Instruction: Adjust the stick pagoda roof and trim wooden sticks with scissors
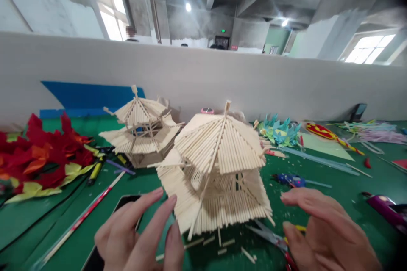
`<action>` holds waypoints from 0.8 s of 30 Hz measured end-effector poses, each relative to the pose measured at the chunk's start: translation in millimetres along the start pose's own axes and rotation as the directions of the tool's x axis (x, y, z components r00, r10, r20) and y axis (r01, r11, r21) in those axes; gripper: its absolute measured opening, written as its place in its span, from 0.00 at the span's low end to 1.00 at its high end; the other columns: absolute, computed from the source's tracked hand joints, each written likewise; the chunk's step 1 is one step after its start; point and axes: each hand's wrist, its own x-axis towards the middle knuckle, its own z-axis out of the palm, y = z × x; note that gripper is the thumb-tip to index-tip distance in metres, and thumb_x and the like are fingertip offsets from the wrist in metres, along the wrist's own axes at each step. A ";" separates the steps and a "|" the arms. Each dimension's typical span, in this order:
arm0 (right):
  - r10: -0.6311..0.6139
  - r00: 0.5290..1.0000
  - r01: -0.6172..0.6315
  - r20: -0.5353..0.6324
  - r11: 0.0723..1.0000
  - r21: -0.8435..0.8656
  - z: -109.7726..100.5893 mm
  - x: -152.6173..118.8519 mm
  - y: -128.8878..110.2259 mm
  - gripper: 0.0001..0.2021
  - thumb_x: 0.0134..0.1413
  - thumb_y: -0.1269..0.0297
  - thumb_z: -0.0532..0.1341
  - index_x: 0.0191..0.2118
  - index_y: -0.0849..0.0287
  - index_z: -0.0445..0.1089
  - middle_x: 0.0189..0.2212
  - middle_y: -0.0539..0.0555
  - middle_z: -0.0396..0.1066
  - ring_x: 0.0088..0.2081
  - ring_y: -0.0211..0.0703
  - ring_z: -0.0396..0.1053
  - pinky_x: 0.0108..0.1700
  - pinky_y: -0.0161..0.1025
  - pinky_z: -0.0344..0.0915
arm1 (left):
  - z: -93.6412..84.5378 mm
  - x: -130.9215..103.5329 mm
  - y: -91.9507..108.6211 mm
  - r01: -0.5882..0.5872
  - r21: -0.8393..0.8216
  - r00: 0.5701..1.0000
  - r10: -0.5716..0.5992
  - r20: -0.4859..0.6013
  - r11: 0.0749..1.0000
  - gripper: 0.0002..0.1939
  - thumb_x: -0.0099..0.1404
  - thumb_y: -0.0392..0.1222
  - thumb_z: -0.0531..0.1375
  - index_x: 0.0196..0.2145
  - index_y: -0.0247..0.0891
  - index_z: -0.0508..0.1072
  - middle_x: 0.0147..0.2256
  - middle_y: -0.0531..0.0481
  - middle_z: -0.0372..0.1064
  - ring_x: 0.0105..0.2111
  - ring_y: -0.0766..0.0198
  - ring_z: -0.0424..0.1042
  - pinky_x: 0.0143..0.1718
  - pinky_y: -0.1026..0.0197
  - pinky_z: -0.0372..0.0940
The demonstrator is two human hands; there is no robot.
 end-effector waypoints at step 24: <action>0.463 0.859 -0.378 0.219 0.861 -0.341 4.0 -123.0 -4.6 0.06 0.49 0.69 0.57 0.36 0.59 0.66 0.27 0.52 0.72 0.27 0.37 0.71 0.30 0.28 0.68 | 28.2 -101.6 -16.0 -0.250 0.170 0.543 -0.007 0.839 0.953 0.11 0.56 0.25 0.53 0.30 0.35 0.73 0.30 0.45 0.72 0.31 0.55 0.69 0.30 0.55 0.58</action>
